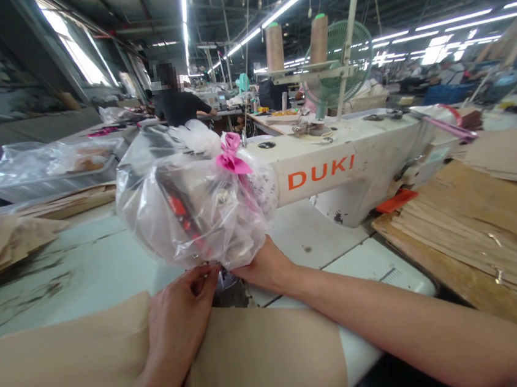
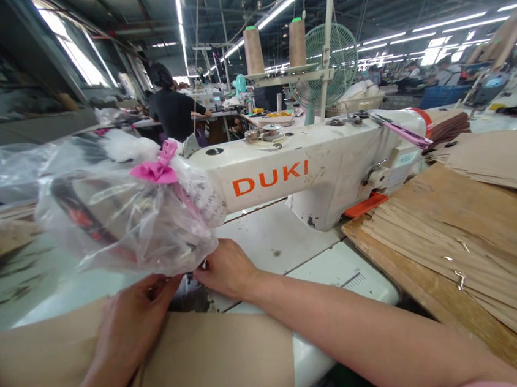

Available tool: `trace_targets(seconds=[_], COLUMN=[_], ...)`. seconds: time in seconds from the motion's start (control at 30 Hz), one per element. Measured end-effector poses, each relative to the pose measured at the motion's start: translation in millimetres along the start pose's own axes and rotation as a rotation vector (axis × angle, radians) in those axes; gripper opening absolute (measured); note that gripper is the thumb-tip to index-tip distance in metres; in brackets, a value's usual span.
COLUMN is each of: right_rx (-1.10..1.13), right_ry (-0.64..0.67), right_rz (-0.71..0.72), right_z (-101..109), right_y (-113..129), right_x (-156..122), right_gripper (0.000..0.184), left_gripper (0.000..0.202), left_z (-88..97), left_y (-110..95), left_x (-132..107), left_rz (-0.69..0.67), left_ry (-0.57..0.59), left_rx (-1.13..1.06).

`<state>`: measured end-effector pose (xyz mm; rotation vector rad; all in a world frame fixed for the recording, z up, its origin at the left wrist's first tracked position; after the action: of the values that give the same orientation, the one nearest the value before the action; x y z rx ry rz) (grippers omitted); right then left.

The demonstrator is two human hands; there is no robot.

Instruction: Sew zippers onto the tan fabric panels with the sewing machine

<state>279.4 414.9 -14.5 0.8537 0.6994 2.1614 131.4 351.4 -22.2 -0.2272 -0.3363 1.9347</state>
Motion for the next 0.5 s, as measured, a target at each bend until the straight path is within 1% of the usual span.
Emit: trace_targets(seconds=[0.13, 0.37, 0.5], right_rx=[-0.008, -0.075, -0.122], right_ry=[0.037, 0.066, 0.031], right_rz=[0.014, 0.053, 0.027], right_z=[-5.9, -13.4, -13.9], right_y=[-1.9, -1.0, -0.7], right_x=[3.1, 4.8, 1.8], right_gripper=[0.016, 0.020, 0.024], left_gripper=[0.041, 0.040, 0.037], left_z=[-0.2, -1.4, -1.2], left_y=[0.6, 3.6, 5.5], left_x=[0.7, 3.1, 3.3], left_rz=[-0.012, -0.024, -0.022], left_ry=[-0.016, -0.008, -0.005], left_rx=[-0.027, -0.090, -0.141])
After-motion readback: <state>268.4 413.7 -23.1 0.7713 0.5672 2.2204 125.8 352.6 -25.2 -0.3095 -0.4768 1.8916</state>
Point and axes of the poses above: each hand's wrist, its own x-axis towards the middle knuckle, its own z-axis out of the back of the hand, y = z × x, the point moved 7 cm from there along x, towards the middle knuckle, and after that the axes turned 7 degrees about x, right-handed, at the moved point
